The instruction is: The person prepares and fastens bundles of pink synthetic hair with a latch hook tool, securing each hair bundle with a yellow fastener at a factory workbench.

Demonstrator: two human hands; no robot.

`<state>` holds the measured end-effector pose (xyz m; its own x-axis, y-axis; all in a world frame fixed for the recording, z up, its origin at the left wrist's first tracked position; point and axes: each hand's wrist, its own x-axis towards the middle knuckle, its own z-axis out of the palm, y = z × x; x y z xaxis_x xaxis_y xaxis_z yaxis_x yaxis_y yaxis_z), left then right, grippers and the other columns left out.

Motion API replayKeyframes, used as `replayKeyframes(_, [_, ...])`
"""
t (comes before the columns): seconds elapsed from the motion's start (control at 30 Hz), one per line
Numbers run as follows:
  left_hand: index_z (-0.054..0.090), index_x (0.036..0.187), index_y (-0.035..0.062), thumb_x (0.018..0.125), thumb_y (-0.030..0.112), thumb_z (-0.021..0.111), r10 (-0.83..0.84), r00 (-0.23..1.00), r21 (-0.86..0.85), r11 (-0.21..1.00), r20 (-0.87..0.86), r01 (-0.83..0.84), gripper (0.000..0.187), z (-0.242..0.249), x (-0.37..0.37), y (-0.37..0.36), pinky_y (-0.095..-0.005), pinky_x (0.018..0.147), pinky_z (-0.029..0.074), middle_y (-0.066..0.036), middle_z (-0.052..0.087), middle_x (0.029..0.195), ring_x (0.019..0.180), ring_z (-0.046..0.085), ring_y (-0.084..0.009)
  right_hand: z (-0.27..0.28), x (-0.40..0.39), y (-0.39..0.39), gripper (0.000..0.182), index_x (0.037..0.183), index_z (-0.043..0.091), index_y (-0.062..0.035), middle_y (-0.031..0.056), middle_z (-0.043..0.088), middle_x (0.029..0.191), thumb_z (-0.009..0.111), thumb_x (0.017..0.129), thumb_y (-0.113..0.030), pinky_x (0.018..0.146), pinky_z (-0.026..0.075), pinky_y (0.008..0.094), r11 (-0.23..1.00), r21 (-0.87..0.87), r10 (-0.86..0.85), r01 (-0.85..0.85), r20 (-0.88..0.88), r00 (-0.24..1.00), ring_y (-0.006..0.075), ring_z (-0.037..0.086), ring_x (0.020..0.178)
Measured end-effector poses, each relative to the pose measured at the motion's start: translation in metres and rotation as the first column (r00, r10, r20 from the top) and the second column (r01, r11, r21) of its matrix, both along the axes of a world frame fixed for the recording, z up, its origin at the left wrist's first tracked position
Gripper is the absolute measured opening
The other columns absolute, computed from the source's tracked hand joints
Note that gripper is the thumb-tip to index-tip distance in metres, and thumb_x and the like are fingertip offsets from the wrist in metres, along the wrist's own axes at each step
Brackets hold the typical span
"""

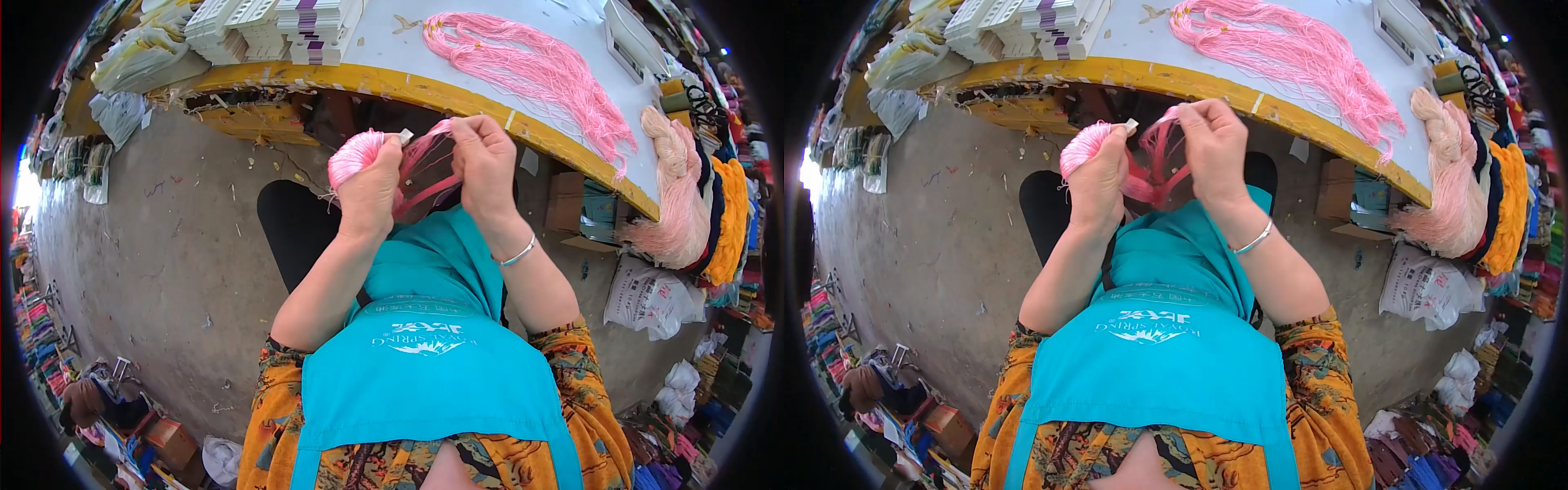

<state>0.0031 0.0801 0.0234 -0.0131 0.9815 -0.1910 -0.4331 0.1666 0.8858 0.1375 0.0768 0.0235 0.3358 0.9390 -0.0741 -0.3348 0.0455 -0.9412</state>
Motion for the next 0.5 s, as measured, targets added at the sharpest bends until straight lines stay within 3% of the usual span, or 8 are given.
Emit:
replayKeyframes(0.13, [0.069, 0.082, 0.0035, 0.089, 0.008, 0.065, -0.036, 0.999, -0.033, 0.999, -0.034, 0.035, 0.009, -0.005, -0.008, 0.005, -0.0197, 0.046, 0.027, 0.009, 0.051, 0.064, 0.053, 0.036, 0.0009, 0.019, 0.009, -0.005, 0.014, 0.085, 0.055, -0.0072, -0.0078, 0.037, 0.056, 0.060, 0.095, -0.014, 0.042, 0.020, 0.0205, 0.980, -0.079, 0.175, -0.185, -0.116, 0.978, 0.0014, 0.027, 0.045])
replayKeyframes(0.2, [0.069, 0.082, 0.0036, 0.089, 0.007, 0.066, -0.060, 0.997, -0.062, 0.996, -0.054, 0.057, 0.009, -0.005, -0.006, 0.007, -0.0198, 0.046, 0.026, 0.009, 0.050, 0.063, 0.052, 0.035, 0.0008, 0.022, 0.011, -0.002, 0.014, 0.084, 0.055, -0.0085, -0.0086, 0.032, 0.055, 0.059, 0.096, -0.015, 0.041, 0.019, 0.0206, 0.976, -0.099, 0.178, -0.196, -0.169, 0.969, 0.0019, 0.025, 0.044])
replayKeyframes(0.27, [0.070, 0.083, 0.0032, 0.088, 0.008, 0.067, -0.011, 0.998, -0.019, 1.000, -0.058, 0.010, 0.008, -0.010, -0.009, 0.013, -0.0197, 0.044, 0.025, 0.009, 0.050, 0.062, 0.050, 0.034, 0.0008, 0.022, 0.020, 0.003, 0.014, 0.085, 0.055, -0.0098, -0.0088, 0.029, 0.054, 0.059, 0.096, -0.016, 0.040, 0.018, 0.0206, 0.960, -0.125, 0.183, -0.252, -0.402, 0.897, 0.0026, 0.023, 0.043])
replayKeyframes(0.33, [0.069, 0.082, 0.0025, 0.087, 0.009, 0.068, 0.057, 0.996, -0.040, 0.997, -0.076, -0.060, 0.009, -0.014, -0.018, 0.025, -0.0200, 0.043, 0.024, 0.009, 0.050, 0.061, 0.049, 0.034, 0.0007, 0.021, 0.029, 0.000, 0.012, 0.086, 0.056, -0.0086, -0.0089, 0.032, 0.054, 0.063, 0.094, -0.015, 0.040, 0.019, 0.0202, 0.962, -0.101, 0.194, -0.255, -0.407, 0.893, 0.0022, 0.026, 0.043])
replayKeyframes(0.37, [0.069, 0.093, -0.0027, 0.091, 0.010, 0.064, 0.105, 0.989, -0.034, 0.993, -0.100, -0.109, 0.013, -0.020, -0.022, 0.034, -0.0203, 0.041, 0.019, 0.009, 0.043, 0.057, 0.044, 0.029, -0.0003, 0.023, 0.031, -0.003, 0.012, 0.085, 0.056, -0.0089, -0.0090, 0.032, 0.054, 0.063, 0.093, -0.015, 0.040, 0.019, 0.0203, 0.962, -0.098, 0.197, -0.255, -0.400, 0.895, 0.0021, 0.026, 0.043])
replayKeyframes(0.43, [0.069, 0.094, -0.0024, 0.090, 0.009, 0.064, 0.183, 0.976, -0.095, 0.976, -0.121, -0.195, 0.013, -0.039, -0.038, 0.055, -0.0205, 0.041, 0.018, 0.009, 0.042, 0.056, 0.044, 0.028, -0.0002, 0.026, 0.033, -0.009, 0.013, 0.084, 0.056, -0.0088, -0.0090, 0.032, 0.054, 0.062, 0.094, -0.015, 0.040, 0.018, 0.0205, 0.960, -0.101, 0.209, -0.262, -0.368, 0.906, 0.0018, 0.025, 0.042])
replayKeyframes(0.47, [0.066, 0.081, 0.0022, 0.088, 0.009, 0.066, 0.213, 0.972, -0.135, 0.965, -0.096, -0.225, 0.010, -0.054, -0.046, 0.068, -0.0219, 0.040, 0.019, 0.008, 0.041, 0.055, 0.042, 0.029, -0.0022, 0.027, 0.034, -0.011, 0.014, 0.083, 0.056, -0.0087, -0.0090, 0.032, 0.054, 0.062, 0.094, -0.015, 0.040, 0.017, 0.0206, 0.959, -0.102, 0.211, -0.263, -0.355, 0.911, 0.0016, 0.025, 0.042])
replayKeyframes(0.5, [0.066, 0.081, 0.0022, 0.088, 0.009, 0.066, 0.219, 0.971, -0.132, 0.964, -0.100, -0.231, 0.010, -0.066, -0.051, 0.077, -0.0219, 0.040, 0.019, 0.008, 0.041, 0.055, 0.042, 0.029, -0.0022, 0.029, 0.033, -0.013, 0.014, 0.082, 0.056, -0.0089, -0.0091, 0.031, 0.054, 0.062, 0.094, -0.014, 0.040, 0.017, 0.0209, 0.958, -0.123, 0.202, -0.258, -0.348, 0.916, 0.0014, 0.025, 0.043])
